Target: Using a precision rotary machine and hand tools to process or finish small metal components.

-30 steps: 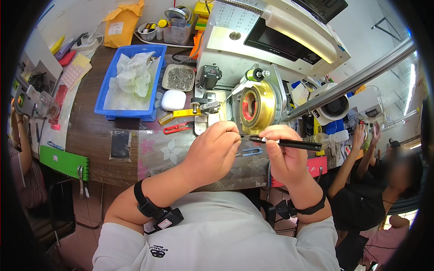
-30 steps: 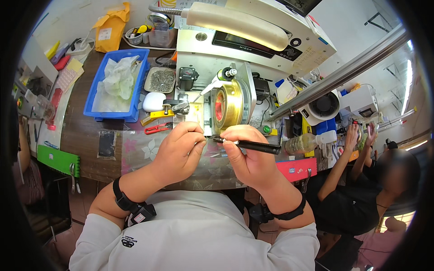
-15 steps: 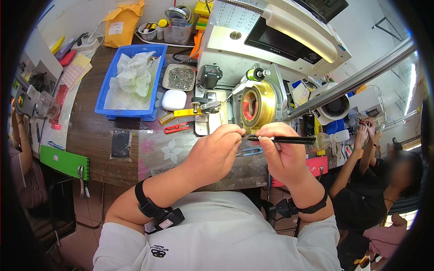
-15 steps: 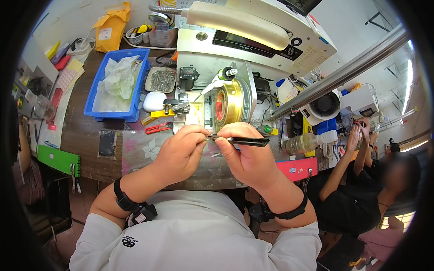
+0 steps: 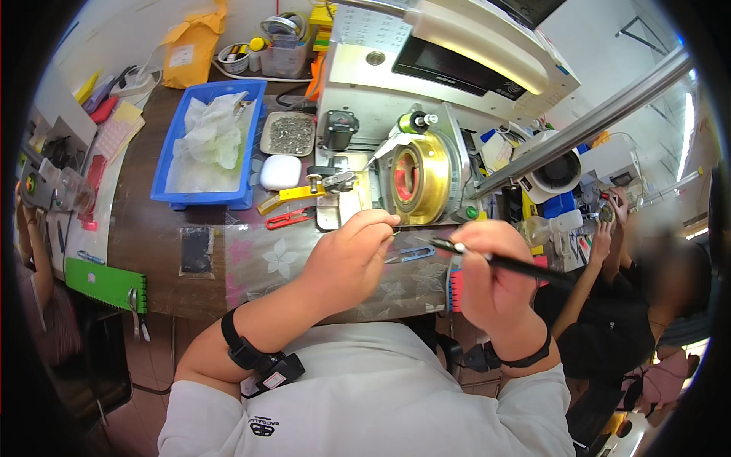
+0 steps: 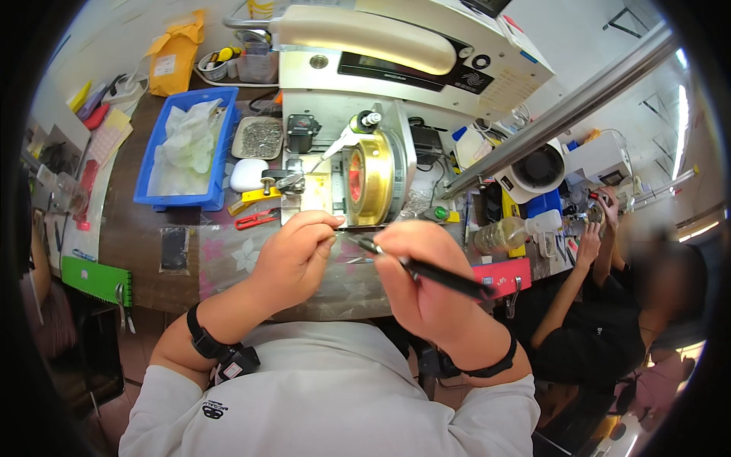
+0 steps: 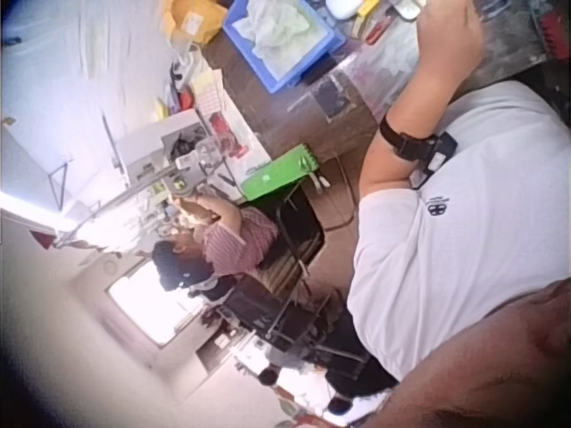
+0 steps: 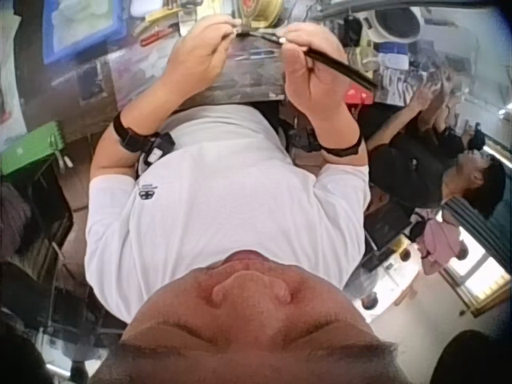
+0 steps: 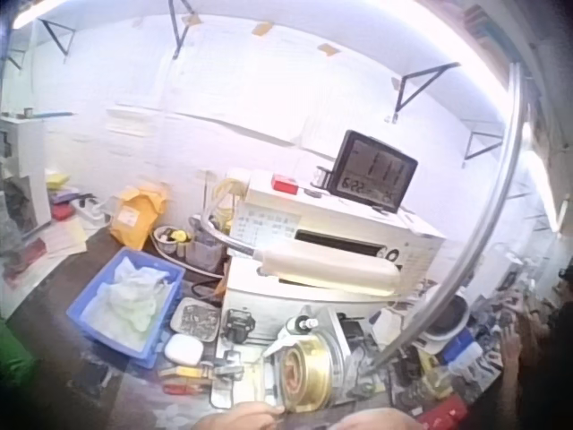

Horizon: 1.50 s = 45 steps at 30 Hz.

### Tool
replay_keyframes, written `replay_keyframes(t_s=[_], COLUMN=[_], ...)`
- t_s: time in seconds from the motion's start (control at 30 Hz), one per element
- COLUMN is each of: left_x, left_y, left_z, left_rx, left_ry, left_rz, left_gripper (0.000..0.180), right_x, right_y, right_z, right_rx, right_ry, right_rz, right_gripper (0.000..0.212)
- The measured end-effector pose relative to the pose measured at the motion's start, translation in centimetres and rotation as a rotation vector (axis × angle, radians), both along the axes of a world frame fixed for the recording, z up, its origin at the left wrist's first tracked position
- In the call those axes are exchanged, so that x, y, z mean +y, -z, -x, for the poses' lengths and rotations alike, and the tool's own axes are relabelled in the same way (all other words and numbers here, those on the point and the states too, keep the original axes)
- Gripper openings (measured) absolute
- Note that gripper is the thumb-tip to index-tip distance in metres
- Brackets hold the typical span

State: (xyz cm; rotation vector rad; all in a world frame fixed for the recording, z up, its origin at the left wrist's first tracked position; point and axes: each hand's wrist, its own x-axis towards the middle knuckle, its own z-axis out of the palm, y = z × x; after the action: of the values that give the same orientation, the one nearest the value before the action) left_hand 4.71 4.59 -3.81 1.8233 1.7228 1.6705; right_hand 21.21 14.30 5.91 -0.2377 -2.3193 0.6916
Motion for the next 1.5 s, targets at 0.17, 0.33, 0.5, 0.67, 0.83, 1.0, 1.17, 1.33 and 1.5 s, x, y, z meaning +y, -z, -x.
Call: replay_keyframes(t_s=[0.17, 0.33, 0.5, 0.67, 0.83, 1.0, 1.17, 1.33, 1.5], left_x=[-0.4, 0.0, 0.1, -0.2, 0.1, -0.2, 1.1, 3.1, 5.4], left_y=[-0.5, -0.3, -0.3, 0.0, 0.5, 0.5, -1.8, -3.1, -1.9], left_z=[0.1, -0.3, -0.6, -0.5, -1.0, -0.3, 0.5, 1.7, 1.8], left_rx=[-0.074, -0.080, -0.055, -0.069, -0.100, 0.003, 0.438, 0.657, 0.749], left_ry=[0.000, 0.045, 0.048, 0.002, -0.064, -0.056, -0.152, -0.281, -0.335], left_rz=[0.119, 0.078, 0.081, 0.216, 0.268, 0.209, 0.110, 0.004, -0.043], left_gripper=[0.007, 0.008, 0.007, 0.008, 0.004, 0.005, 0.006, 0.011, 0.010], right_x=[-0.8, 3.9, 8.2, 8.1, 8.3, 9.8, 8.7, 7.8, 6.6], right_y=[0.7, 9.0, 14.0, 9.2, 5.1, 8.3, 9.7, 10.2, 9.3], right_z=[-5.5, -10.6, -13.9, -11.6, -5.2, 0.0, -1.4, -1.0, -1.2], right_rx=[0.105, -0.232, -0.502, -0.315, 0.083, 0.114, -0.052, -0.036, -0.053], right_ry=[0.226, 0.609, 0.477, 0.417, 0.445, 0.108, 0.145, 0.263, 0.386], right_rz=[-0.259, -0.191, -0.249, -0.268, -0.242, -0.134, 0.013, 0.300, 0.531], right_gripper=[0.018, 0.030, 0.035, 0.027, 0.022, 0.024, 0.017, 0.019, 0.023])
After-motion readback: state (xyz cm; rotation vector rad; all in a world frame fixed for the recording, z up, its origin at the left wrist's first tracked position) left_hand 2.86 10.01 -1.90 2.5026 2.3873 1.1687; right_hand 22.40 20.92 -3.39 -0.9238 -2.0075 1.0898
